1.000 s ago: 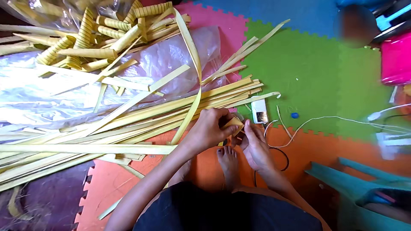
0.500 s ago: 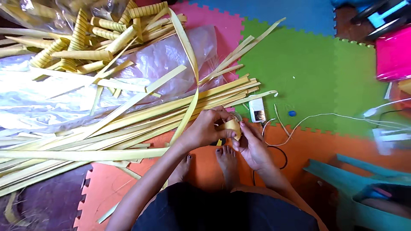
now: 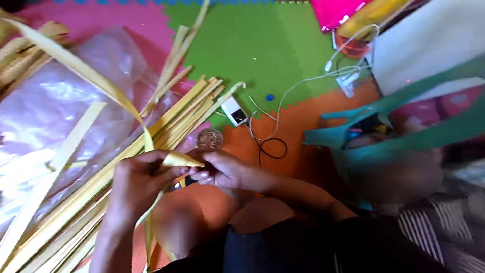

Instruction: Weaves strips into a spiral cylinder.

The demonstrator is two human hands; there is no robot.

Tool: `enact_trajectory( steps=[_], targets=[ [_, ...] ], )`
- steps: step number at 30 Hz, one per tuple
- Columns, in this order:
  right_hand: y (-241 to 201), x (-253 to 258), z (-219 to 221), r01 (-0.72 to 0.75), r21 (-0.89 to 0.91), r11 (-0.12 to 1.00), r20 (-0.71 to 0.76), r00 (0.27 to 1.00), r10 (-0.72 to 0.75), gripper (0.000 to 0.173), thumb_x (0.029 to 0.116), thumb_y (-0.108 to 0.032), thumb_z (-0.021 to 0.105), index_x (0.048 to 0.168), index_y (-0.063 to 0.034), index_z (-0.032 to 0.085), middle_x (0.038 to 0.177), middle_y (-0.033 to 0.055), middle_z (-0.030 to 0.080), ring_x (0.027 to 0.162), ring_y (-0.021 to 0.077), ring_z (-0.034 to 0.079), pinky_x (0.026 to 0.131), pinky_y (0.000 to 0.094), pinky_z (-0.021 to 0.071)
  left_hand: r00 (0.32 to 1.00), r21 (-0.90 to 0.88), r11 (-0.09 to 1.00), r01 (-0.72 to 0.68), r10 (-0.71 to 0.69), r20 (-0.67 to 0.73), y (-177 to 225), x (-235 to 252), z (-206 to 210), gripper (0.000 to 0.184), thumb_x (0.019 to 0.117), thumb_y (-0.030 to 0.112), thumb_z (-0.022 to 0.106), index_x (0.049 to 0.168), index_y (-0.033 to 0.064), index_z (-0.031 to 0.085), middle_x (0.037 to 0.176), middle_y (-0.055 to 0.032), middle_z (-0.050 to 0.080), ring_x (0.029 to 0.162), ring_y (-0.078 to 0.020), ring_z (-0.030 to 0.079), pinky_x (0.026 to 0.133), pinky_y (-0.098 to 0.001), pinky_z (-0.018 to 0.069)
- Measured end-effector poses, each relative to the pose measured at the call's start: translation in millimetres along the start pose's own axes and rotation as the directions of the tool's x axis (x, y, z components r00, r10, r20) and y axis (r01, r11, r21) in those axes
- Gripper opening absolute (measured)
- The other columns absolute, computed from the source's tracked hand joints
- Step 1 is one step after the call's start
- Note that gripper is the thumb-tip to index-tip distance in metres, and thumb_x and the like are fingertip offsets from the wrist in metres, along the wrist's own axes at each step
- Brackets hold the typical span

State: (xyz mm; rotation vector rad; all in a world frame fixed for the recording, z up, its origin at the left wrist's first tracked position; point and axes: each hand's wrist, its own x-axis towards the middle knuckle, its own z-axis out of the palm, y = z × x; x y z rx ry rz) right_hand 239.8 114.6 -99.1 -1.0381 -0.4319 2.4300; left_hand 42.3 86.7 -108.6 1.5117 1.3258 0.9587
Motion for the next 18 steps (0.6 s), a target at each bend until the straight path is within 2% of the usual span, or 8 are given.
enact_trajectory(
  steps=[4, 8, 10, 12, 13, 14, 15, 18],
  targets=[
    [0.0, 3.2, 4.8, 0.308, -0.482, 0.820, 0.117, 0.951, -0.288, 0.027, 0.1097, -0.017, 0.044, 0.104, 0.0050, 0.058, 0.078, 0.0063, 0.059, 0.066, 0.0080, 0.059, 0.064, 0.0241, 0.0532, 0.997, -0.063, 0.998, 0.028, -0.032, -0.064, -7.6, -4.1, -8.4, 0.029, 0.0769, 0.041, 0.085, 0.092, 0.0187, 0.073, 0.073, 0.0127, 0.069, 0.060, 0.0028, 0.064, 0.054, -0.0162, 0.0547],
    [-8.9, 4.3, 13.7, -0.055, -0.002, 0.999, 0.113, 0.992, 0.055, 0.027, 0.1113, -0.018, 0.036, 0.094, -0.0091, 0.055, 0.063, -0.0038, 0.052, 0.043, -0.0029, 0.042, 0.041, 0.0098, 0.0357, 0.998, -0.207, 0.978, -0.032, 0.042, 0.043, -5.3, -2.8, -20.2, 0.028, 0.0759, 0.041, 0.088, 0.095, 0.0259, 0.076, 0.079, 0.0125, 0.074, 0.065, 0.0001, 0.069, 0.059, -0.0174, 0.0590],
    [-9.7, 2.9, 13.8, -0.143, 0.050, 0.988, 0.188, 0.973, 0.131, 0.032, 0.1116, -0.022, 0.033, 0.089, -0.0119, 0.054, 0.061, -0.0059, 0.049, 0.041, -0.0043, 0.038, 0.039, 0.0085, 0.0320, 0.997, -0.190, 0.981, -0.032, 0.044, 0.061, 5.2, -2.6, -24.4, 0.021, 0.0783, 0.035, 0.086, 0.094, 0.0255, 0.076, 0.079, 0.0125, 0.074, 0.066, 0.0005, 0.069, 0.061, -0.0169, 0.0594],
    [-8.5, -2.9, 14.5, 0.166, -0.308, 0.937, 0.201, 0.974, -0.106, 0.023, 0.1109, -0.017, 0.033, 0.102, -0.0099, 0.054, 0.072, -0.0050, 0.056, 0.054, -0.0031, 0.048, 0.051, 0.0110, 0.0413, 0.998, -0.140, 0.990, -0.023, 0.031, 0.059, 16.9, -2.8, -26.4, 0.016, 0.0811, 0.027, 0.082, 0.094, 0.0218, 0.074, 0.075, 0.0121, 0.072, 0.063, 0.0006, 0.068, 0.059, -0.0170, 0.0591],
    [-7.4, -4.8, 12.1, 0.354, -0.480, 0.802, 0.246, 0.932, -0.265, 0.016, 0.1084, -0.014, 0.042, 0.107, -0.0050, 0.055, 0.079, -0.0019, 0.061, 0.064, -0.0003, 0.057, 0.060, 0.0158, 0.0499, 0.998, -0.133, 0.991, -0.019, 0.028, 0.064, 21.4, -2.6, -26.6, 0.016, 0.0818, 0.024, 0.080, 0.095, 0.0191, 0.073, 0.073, 0.0105, 0.072, 0.061, -0.0007, 0.068, 0.057, -0.0182, 0.0596],
    [-5.4, -4.8, 9.1, 0.478, -0.544, 0.689, 0.282, 0.878, -0.387, 0.015, 0.1030, -0.011, 0.053, 0.109, 0.0008, 0.060, 0.084, 0.0027, 0.065, 0.070, 0.0042, 0.063, 0.065, 0.0208, 0.0553, 0.996, -0.142, 0.990, -0.020, 0.031, 0.080, 24.7, -2.5, -26.9, 0.017, 0.0818, 0.021, 0.080, 0.096, 0.0164, 0.072, 0.072, 0.0087, 0.072, 0.059, -0.0022, 0.068, 0.055, -0.0191, 0.0595],
    [-3.9, -4.2, 8.6, 0.493, -0.516, 0.700, 0.274, 0.870, -0.410, 0.013, 0.1018, -0.011, 0.054, 0.105, 0.0001, 0.061, 0.080, 0.0026, 0.064, 0.066, 0.0042, 0.060, 0.061, 0.0206, 0.0537, 0.993, -0.170, 0.985, -0.018, 0.037, 0.110, 27.3, -2.4, -27.6, 0.018, 0.0820, 0.018, 0.080, 0.098, 0.0136, 0.072, 0.071, 0.0064, 0.072, 0.057, -0.0039, 0.068, 0.054, -0.0200, 0.0598],
    [-12.0, -8.6, 10.7, -0.060, -0.054, 0.997, 0.254, 0.965, 0.071, 0.034, 0.1109, -0.028, 0.035, 0.093, -0.0137, 0.060, 0.066, -0.0084, 0.055, 0.046, -0.0078, 0.044, 0.044, 0.0056, 0.0369, 0.981, -0.262, 0.965, -0.003, 0.054, 0.189, 29.1, -2.0, -29.1, 0.020, 0.0812, 0.007, 0.080, 0.099, 0.0068, 0.070, 0.074, 0.0009, 0.074, 0.061, -0.0070, 0.071, 0.057, -0.0217, 0.0614]
  ],
)
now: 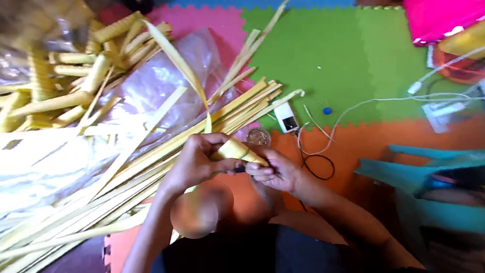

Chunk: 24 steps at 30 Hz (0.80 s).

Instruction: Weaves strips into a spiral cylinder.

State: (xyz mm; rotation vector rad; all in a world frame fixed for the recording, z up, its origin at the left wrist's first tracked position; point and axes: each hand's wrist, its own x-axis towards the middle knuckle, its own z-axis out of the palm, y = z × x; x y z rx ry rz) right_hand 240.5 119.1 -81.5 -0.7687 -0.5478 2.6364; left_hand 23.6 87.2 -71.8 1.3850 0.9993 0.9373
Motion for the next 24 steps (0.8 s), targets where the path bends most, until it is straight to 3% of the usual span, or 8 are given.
enact_trajectory(
  steps=[3, 6, 10, 12, 15, 18, 20, 24],
  targets=[
    [3.9, -4.2, -1.5, 0.061, -0.140, 0.988, -0.024, 0.998, -0.065, 0.034, 0.1104, -0.023, 0.029, 0.103, -0.0170, 0.062, 0.068, -0.0094, 0.055, 0.049, -0.0082, 0.043, 0.046, 0.0058, 0.0372, 1.000, -0.056, 0.998, 0.002, -0.003, -0.016, -2.5, -0.6, 2.9, 0.016, 0.0820, -0.001, 0.079, 0.095, 0.0024, 0.071, 0.074, -0.0031, 0.074, 0.061, -0.0082, 0.071, 0.058, -0.0222, 0.0614],
    [14.0, -1.0, -13.0, 0.482, -0.703, 0.523, 0.113, 0.802, -0.587, 0.038, 0.1053, -0.016, 0.050, 0.140, -0.0039, 0.061, 0.093, 0.0012, 0.069, 0.068, 0.0021, 0.060, 0.063, 0.0192, 0.0548, 0.999, -0.062, 0.998, -0.004, 0.001, -0.053, -1.5, -0.7, 3.0, 0.018, 0.0825, -0.004, 0.078, 0.097, 0.0011, 0.069, 0.075, -0.0047, 0.074, 0.061, -0.0094, 0.071, 0.057, -0.0221, 0.0611],
    [1.6, -7.6, -10.3, 0.006, 0.082, 0.997, -0.024, 1.000, -0.004, 0.032, 0.1097, -0.028, 0.036, 0.112, -0.0126, 0.064, 0.073, -0.0034, 0.062, 0.043, -0.0078, 0.045, 0.041, 0.0048, 0.0393, 0.999, -0.060, 0.998, 0.019, -0.021, -0.040, 0.9, -1.1, 2.9, 0.022, 0.0794, -0.003, 0.081, 0.098, 0.0010, 0.070, 0.074, -0.0035, 0.073, 0.061, -0.0085, 0.071, 0.057, -0.0226, 0.0618],
    [6.7, -8.3, -9.3, 0.162, -0.196, 0.967, -0.061, 0.982, -0.177, 0.035, 0.1111, -0.023, 0.030, 0.120, -0.0140, 0.064, 0.079, -0.0058, 0.066, 0.049, -0.0084, 0.047, 0.047, 0.0056, 0.0399, 0.998, -0.055, 0.998, 0.013, -0.016, -0.054, -0.4, -1.9, 3.0, 0.020, 0.0799, -0.003, 0.081, 0.097, -0.0001, 0.071, 0.073, -0.0047, 0.073, 0.061, -0.0090, 0.071, 0.057, -0.0217, 0.0611],
    [17.5, -3.1, -27.2, 0.533, -0.802, 0.269, 0.247, 0.706, -0.664, 0.036, 0.1048, -0.017, 0.051, 0.137, -0.0073, 0.064, 0.110, 0.0003, 0.066, 0.082, 0.0006, 0.062, 0.070, 0.0183, 0.0558, 0.996, -0.078, 0.997, -0.014, 0.006, -0.090, -3.8, -0.4, 1.4, 0.020, 0.0794, -0.004, 0.081, 0.096, -0.0003, 0.070, 0.073, -0.0050, 0.074, 0.061, -0.0103, 0.072, 0.058, -0.0240, 0.0625],
    [12.0, -10.5, -14.7, 0.291, -0.412, 0.864, -0.064, 0.936, -0.346, 0.036, 0.1102, -0.018, 0.034, 0.124, -0.0136, 0.066, 0.081, -0.0040, 0.069, 0.052, -0.0085, 0.051, 0.048, 0.0064, 0.0418, 0.997, -0.081, 0.997, -0.007, 0.000, -0.080, -3.3, 1.0, 0.3, 0.023, 0.0781, -0.002, 0.082, 0.098, 0.0007, 0.071, 0.073, -0.0034, 0.073, 0.060, -0.0083, 0.071, 0.057, -0.0221, 0.0614],
    [10.7, -12.0, -13.4, 0.175, -0.250, 0.952, -0.107, 0.973, -0.207, 0.037, 0.1111, -0.024, 0.029, 0.113, -0.0147, 0.065, 0.077, -0.0044, 0.067, 0.045, -0.0083, 0.047, 0.043, 0.0059, 0.0395, 0.997, -0.083, 0.997, -0.004, -0.002, -0.074, -3.5, 0.7, 1.2, 0.021, 0.0783, -0.002, 0.082, 0.096, 0.0009, 0.071, 0.072, -0.0037, 0.073, 0.061, -0.0077, 0.070, 0.057, -0.0206, 0.0600],
    [18.2, -10.3, -32.9, 0.512, -0.816, 0.270, 0.242, 0.725, -0.645, 0.038, 0.1043, -0.021, 0.056, 0.140, -0.0097, 0.062, 0.115, 0.0000, 0.068, 0.084, 0.0001, 0.062, 0.070, 0.0169, 0.0544, 0.996, -0.123, 0.992, 0.001, -0.012, -0.087, -2.8, 0.5, -2.5, 0.021, 0.0787, -0.006, 0.081, 0.096, -0.0017, 0.069, 0.073, -0.0067, 0.073, 0.061, -0.0117, 0.072, 0.059, -0.0250, 0.0629]
  ],
)
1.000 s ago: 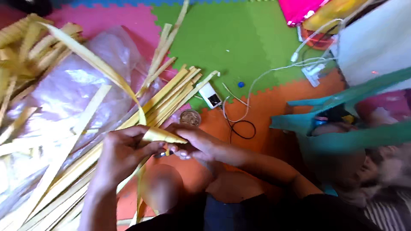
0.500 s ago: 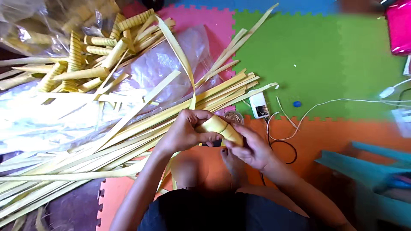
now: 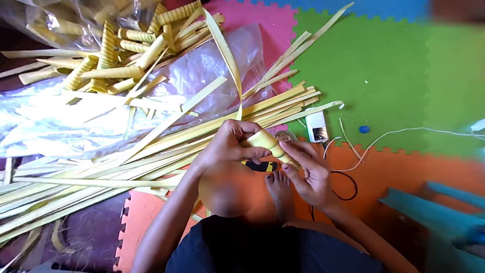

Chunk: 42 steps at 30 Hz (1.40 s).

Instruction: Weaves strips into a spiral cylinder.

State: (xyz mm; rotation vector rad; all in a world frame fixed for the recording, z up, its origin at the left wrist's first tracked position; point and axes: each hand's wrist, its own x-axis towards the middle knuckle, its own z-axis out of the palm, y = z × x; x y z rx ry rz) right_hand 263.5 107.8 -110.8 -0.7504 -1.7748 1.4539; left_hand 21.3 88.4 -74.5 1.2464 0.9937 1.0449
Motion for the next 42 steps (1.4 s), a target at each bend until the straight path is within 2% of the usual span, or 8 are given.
enact_trajectory(
  steps=[4, 8, 12, 16, 21, 24, 37, 42],
  targets=[
    [-18.2, 1.9, 0.9, -0.529, 0.563, 0.635, 0.198, 0.833, 0.517, 0.039, 0.1112, -0.021, 0.027, 0.122, -0.0135, 0.063, 0.080, -0.0024, 0.069, 0.045, -0.0073, 0.047, 0.041, 0.0074, 0.0388, 1.000, -0.007, 1.000, 0.023, -0.022, 0.020, -1.4, -1.4, -2.3, 0.022, 0.0786, -0.004, 0.081, 0.097, -0.0007, 0.070, 0.072, -0.0060, 0.073, 0.059, -0.0116, 0.071, 0.056, -0.0248, 0.0623],
    [2.1, -6.6, -2.2, -0.011, -0.060, 0.998, 0.012, 1.000, 0.012, 0.040, 0.1033, -0.020, 0.057, 0.141, -0.0088, 0.061, 0.120, 0.0027, 0.066, 0.088, 0.0010, 0.063, 0.073, 0.0173, 0.0555, 1.000, -0.028, 1.000, 0.004, -0.005, -0.015, -1.6, -2.8, -0.5, 0.019, 0.0799, -0.006, 0.079, 0.095, -0.0017, 0.069, 0.071, -0.0055, 0.072, 0.060, -0.0105, 0.071, 0.057, -0.0235, 0.0618],
    [-16.4, -5.5, -1.9, -0.523, 0.524, 0.673, 0.195, 0.842, 0.503, 0.039, 0.1118, -0.023, 0.026, 0.116, -0.0141, 0.064, 0.080, -0.0045, 0.070, 0.046, -0.0080, 0.047, 0.042, 0.0072, 0.0391, 0.999, -0.040, 0.998, 0.038, -0.039, -0.034, 0.2, -4.3, 2.3, 0.018, 0.0803, -0.005, 0.078, 0.095, -0.0015, 0.069, 0.069, -0.0032, 0.071, 0.058, -0.0075, 0.070, 0.057, -0.0207, 0.0603],
    [2.2, -12.9, -5.2, 0.007, -0.122, 0.992, 0.009, 1.000, -0.006, 0.038, 0.1039, -0.021, 0.057, 0.140, -0.0090, 0.063, 0.121, 0.0031, 0.065, 0.091, 0.0008, 0.062, 0.077, 0.0176, 0.0553, 1.000, -0.016, 1.000, 0.026, -0.026, 0.000, -1.9, -1.8, -6.8, 0.019, 0.0811, -0.006, 0.078, 0.097, -0.0020, 0.069, 0.073, -0.0051, 0.073, 0.062, -0.0101, 0.072, 0.060, -0.0231, 0.0625],
    [-12.5, -13.5, -6.3, -0.498, 0.511, 0.701, 0.162, 0.857, 0.490, 0.038, 0.1111, -0.019, 0.030, 0.130, -0.0128, 0.062, 0.085, -0.0038, 0.070, 0.049, -0.0077, 0.048, 0.044, 0.0076, 0.0397, 0.998, -0.027, 0.998, 0.056, -0.056, -0.008, -1.5, -3.5, -3.9, 0.017, 0.0824, -0.005, 0.077, 0.097, -0.0015, 0.069, 0.070, -0.0044, 0.071, 0.058, -0.0089, 0.070, 0.056, -0.0216, 0.0606],
    [5.7, -17.7, -10.3, -0.041, -0.053, 0.998, 0.028, 0.999, 0.042, 0.040, 0.1047, -0.021, 0.055, 0.142, -0.0081, 0.060, 0.120, 0.0020, 0.067, 0.089, -0.0005, 0.062, 0.074, 0.0156, 0.0534, 0.998, -0.001, 0.998, 0.057, -0.057, -0.006, -2.7, -0.4, -10.1, 0.019, 0.0817, -0.005, 0.078, 0.098, -0.0018, 0.070, 0.074, -0.0055, 0.074, 0.063, -0.0107, 0.072, 0.060, -0.0234, 0.0625],
    [-5.0, -23.5, -12.5, -0.505, 0.429, 0.749, 0.118, 0.853, 0.508, 0.038, 0.1119, -0.021, 0.029, 0.131, -0.0103, 0.061, 0.086, -0.0037, 0.072, 0.047, -0.0063, 0.049, 0.042, 0.0091, 0.0400, 0.990, 0.012, 0.990, 0.139, -0.139, 0.022, 0.6, -1.0, -16.0, 0.021, 0.0856, -0.007, 0.075, 0.105, -0.0025, 0.068, 0.079, -0.0078, 0.075, 0.070, -0.0143, 0.075, 0.068, -0.0268, 0.0648],
    [18.0, -30.9, -13.9, -0.008, -0.125, 0.992, 0.000, 1.000, 0.009, 0.037, 0.1050, -0.018, 0.054, 0.137, -0.0012, 0.063, 0.121, 0.0063, 0.068, 0.088, -0.0007, 0.063, 0.075, 0.0147, 0.0542, 0.988, 0.051, 0.987, 0.152, -0.152, -0.010, 4.1, -0.8, -18.0, 0.019, 0.0867, -0.007, 0.074, 0.104, -0.0026, 0.067, 0.079, -0.0078, 0.075, 0.069, -0.0135, 0.075, 0.067, -0.0259, 0.0643]
  ],
)
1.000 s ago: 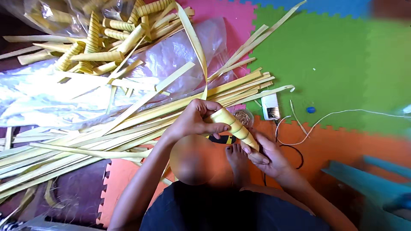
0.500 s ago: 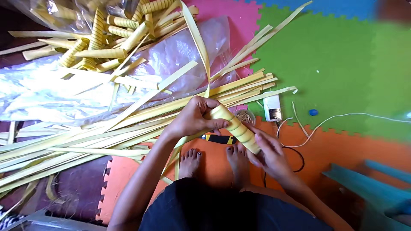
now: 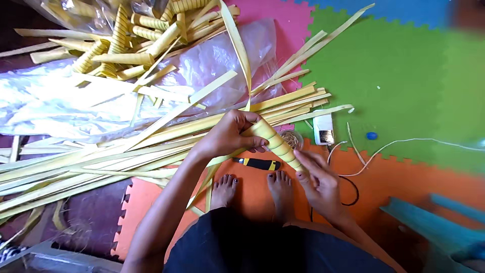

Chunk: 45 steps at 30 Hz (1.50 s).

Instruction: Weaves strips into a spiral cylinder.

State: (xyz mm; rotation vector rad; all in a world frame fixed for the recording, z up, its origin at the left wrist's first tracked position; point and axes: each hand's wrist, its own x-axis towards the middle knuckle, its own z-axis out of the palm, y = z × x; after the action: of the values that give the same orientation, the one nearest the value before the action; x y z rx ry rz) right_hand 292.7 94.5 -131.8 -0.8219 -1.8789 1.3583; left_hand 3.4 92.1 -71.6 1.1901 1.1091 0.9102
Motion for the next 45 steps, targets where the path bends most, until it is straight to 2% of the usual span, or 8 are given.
enact_trajectory(
  steps=[12, 16, 21, 26, 30, 34, 41, 45],
  targets=[
    [-16.2, -3.8, -4.3, -0.576, 0.561, 0.594, 0.219, 0.795, 0.565, 0.040, 0.1129, -0.023, 0.024, 0.125, -0.0106, 0.061, 0.080, -0.0057, 0.069, 0.045, -0.0072, 0.047, 0.041, 0.0082, 0.0386, 1.000, 0.077, 0.997, 0.017, -0.015, -0.016, -8.5, -16.8, 11.2, 0.019, 0.0912, -0.002, 0.072, 0.109, 0.0006, 0.066, 0.084, -0.0049, 0.072, 0.075, -0.0091, 0.072, 0.073, -0.0206, 0.0600],
    [9.2, -10.9, -6.2, -0.103, 0.059, 0.993, 0.024, 0.995, 0.101, 0.043, 0.1047, -0.023, 0.055, 0.144, -0.0047, 0.058, 0.126, 0.0029, 0.065, 0.094, -0.0007, 0.063, 0.082, 0.0166, 0.0545, 0.964, 0.069, 0.980, 0.188, -0.171, -0.205, 33.5, -7.5, 29.6, 0.014, 0.0901, -0.011, 0.067, 0.102, -0.0043, 0.063, 0.071, -0.0069, 0.067, 0.062, -0.0084, 0.066, 0.062, -0.0196, 0.0564],
    [-13.4, -9.9, -6.7, -0.585, 0.565, 0.582, 0.230, 0.789, 0.570, 0.040, 0.1125, -0.025, 0.024, 0.117, -0.0138, 0.062, 0.079, -0.0080, 0.068, 0.043, -0.0088, 0.044, 0.040, 0.0072, 0.0370, 0.928, 0.078, 0.965, 0.251, -0.217, -0.304, 45.5, -14.1, 50.5, 0.012, 0.0929, -0.009, 0.065, 0.103, -0.0040, 0.059, 0.069, -0.0070, 0.062, 0.059, -0.0070, 0.062, 0.059, -0.0177, 0.0535],
    [9.5, -12.5, -8.0, -0.120, 0.081, 0.989, 0.017, 0.993, 0.119, 0.040, 0.1066, -0.021, 0.051, 0.140, -0.0016, 0.060, 0.121, 0.0030, 0.065, 0.088, -0.0005, 0.062, 0.075, 0.0156, 0.0545, 0.910, 0.068, 0.958, 0.278, -0.240, -0.338, 56.8, -14.3, 50.4, 0.013, 0.0938, -0.010, 0.063, 0.106, -0.0047, 0.060, 0.073, -0.0081, 0.064, 0.062, -0.0076, 0.063, 0.063, -0.0180, 0.0545],
    [-17.1, -6.8, -14.5, -0.682, 0.605, 0.410, 0.343, 0.688, 0.639, 0.044, 0.1126, -0.029, 0.024, 0.103, -0.0136, 0.065, 0.068, -0.0079, 0.062, 0.039, -0.0085, 0.040, 0.037, 0.0069, 0.0356, 0.927, 0.065, 0.967, 0.246, -0.216, -0.306, 47.7, -17.7, 49.5, 0.014, 0.0938, -0.010, 0.063, 0.106, -0.0036, 0.059, 0.071, -0.0068, 0.063, 0.061, -0.0070, 0.063, 0.062, -0.0177, 0.0542],
    [10.0, -15.2, -10.7, -0.159, 0.077, 0.984, 0.041, 0.987, 0.156, 0.046, 0.1078, -0.032, 0.050, 0.144, -0.0038, 0.055, 0.121, -0.0002, 0.066, 0.085, -0.0029, 0.061, 0.073, 0.0140, 0.0531, 0.906, 0.108, 0.952, 0.285, -0.231, -0.356, 57.0, -17.5, 52.1, 0.016, 0.0941, -0.010, 0.062, 0.108, -0.0038, 0.059, 0.071, -0.0072, 0.062, 0.060, -0.0065, 0.061, 0.060, -0.0169, 0.0523],
    [-2.4, -8.8, -17.5, -0.786, 0.461, 0.412, 0.512, 0.615, 0.600, 0.050, 0.1112, -0.036, 0.017, 0.121, -0.0114, 0.060, 0.082, -0.0053, 0.068, 0.047, -0.0062, 0.047, 0.043, 0.0090, 0.0379, 0.956, 0.212, 0.961, -0.176, 0.219, -0.198, -0.7, -11.7, 9.2, 0.003, 0.0912, 0.001, 0.071, 0.089, -0.0014, 0.071, 0.092, -0.0035, 0.071, 0.087, -0.0031, 0.065, 0.082, -0.0196, 0.0528],
    [5.1, 14.5, -21.6, -0.663, 0.259, 0.703, 0.410, 0.734, 0.541, 0.045, 0.1109, -0.024, 0.022, 0.107, -0.0103, 0.065, 0.084, -0.0066, 0.072, 0.061, -0.0039, 0.061, 0.057, 0.0130, 0.0512, 0.906, 0.238, 0.958, -0.159, 0.237, -0.350, -2.4, -16.0, 25.7, 0.009, 0.0906, -0.001, 0.071, 0.081, -0.0029, 0.070, 0.089, -0.0044, 0.073, 0.087, -0.0044, 0.068, 0.085, -0.0208, 0.0546]
  ],
)
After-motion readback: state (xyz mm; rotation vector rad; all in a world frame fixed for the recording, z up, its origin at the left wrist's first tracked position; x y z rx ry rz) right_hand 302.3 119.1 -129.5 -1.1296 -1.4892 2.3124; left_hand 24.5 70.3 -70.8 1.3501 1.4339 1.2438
